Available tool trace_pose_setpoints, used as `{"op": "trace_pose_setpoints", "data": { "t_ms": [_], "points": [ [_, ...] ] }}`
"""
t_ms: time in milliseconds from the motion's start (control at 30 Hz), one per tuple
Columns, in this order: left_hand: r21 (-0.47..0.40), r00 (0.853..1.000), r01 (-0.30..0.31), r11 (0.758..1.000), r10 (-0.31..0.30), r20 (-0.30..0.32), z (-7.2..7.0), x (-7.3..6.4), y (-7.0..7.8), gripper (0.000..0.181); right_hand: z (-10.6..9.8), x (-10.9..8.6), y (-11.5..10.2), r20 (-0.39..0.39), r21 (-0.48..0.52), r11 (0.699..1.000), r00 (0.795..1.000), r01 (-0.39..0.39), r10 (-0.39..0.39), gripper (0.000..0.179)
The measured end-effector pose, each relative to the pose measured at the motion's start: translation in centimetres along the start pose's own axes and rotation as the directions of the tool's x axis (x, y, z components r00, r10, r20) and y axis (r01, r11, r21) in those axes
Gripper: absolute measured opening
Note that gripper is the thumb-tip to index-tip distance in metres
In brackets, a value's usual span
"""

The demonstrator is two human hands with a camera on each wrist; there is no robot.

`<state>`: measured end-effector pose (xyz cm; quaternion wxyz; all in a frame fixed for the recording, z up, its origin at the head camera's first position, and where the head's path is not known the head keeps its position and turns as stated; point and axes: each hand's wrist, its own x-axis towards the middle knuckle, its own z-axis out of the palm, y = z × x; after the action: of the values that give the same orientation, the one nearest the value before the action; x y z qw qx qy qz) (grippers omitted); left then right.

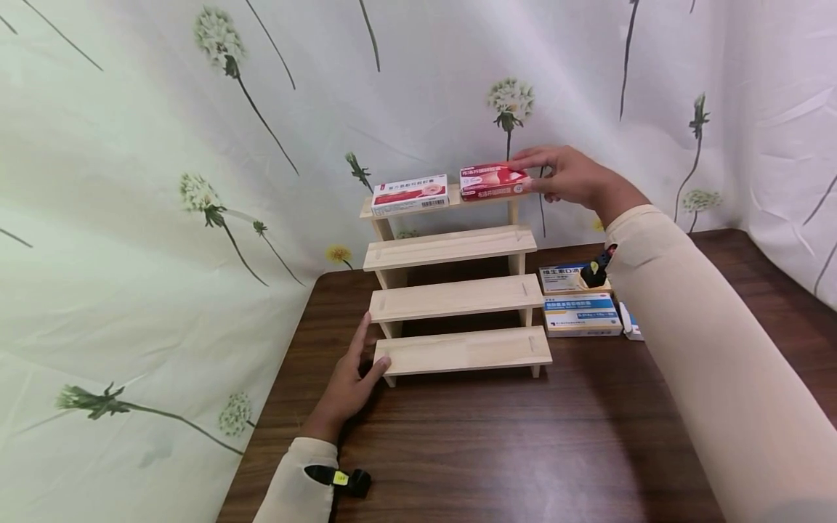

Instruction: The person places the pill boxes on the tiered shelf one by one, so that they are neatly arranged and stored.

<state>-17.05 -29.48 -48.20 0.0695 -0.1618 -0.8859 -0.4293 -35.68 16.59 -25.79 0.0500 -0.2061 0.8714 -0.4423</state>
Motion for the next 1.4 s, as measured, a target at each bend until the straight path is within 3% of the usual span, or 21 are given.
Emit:
{"op": "trace_pose_setpoints", "data": {
  "t_ms": [300, 700, 1000, 1233, 1400],
  "points": [
    [-0.011, 1.000, 0.000, 1.000, 0.000, 0.005, 0.0, -0.1, -0.3, 0.089, 0.5, 0.6, -1.0, 0.031, -0.045, 0.999, 1.000, -0.006, 0.007, 0.054],
    [0.003, 1.000, -0.014, 1.000, 0.014, -0.006, 0.1, 0.1, -0.6, 0.091, 0.5, 0.9, -0.5, 0.038, -0.081, 0.996, 0.999, -0.027, 0.030, 0.053],
    [-0.014, 1.000, 0.006, 1.000, -0.006, 0.001, 0.1, 0.0, -0.4, 0.088, 0.6, 0.5, -0.2, 0.042, -0.101, 0.995, 0.999, 0.023, -0.019, 0.057],
    [-0.022, 1.000, 0.006, 1.000, -0.006, 0.000, 0.1, 0.0, -0.3, 0.088, 1.1, -0.6, 0.4, -0.052, -0.065, 0.995, 0.995, 0.081, -0.085, 0.061],
    [-0.015, 1.000, 0.007, 1.000, -0.007, -0.001, 0.0, 0.0, -0.3, 0.089, 1.6, -1.7, 1.3, -0.210, -0.052, 0.990, 0.968, 0.129, -0.137, 0.056]
  ]
}}
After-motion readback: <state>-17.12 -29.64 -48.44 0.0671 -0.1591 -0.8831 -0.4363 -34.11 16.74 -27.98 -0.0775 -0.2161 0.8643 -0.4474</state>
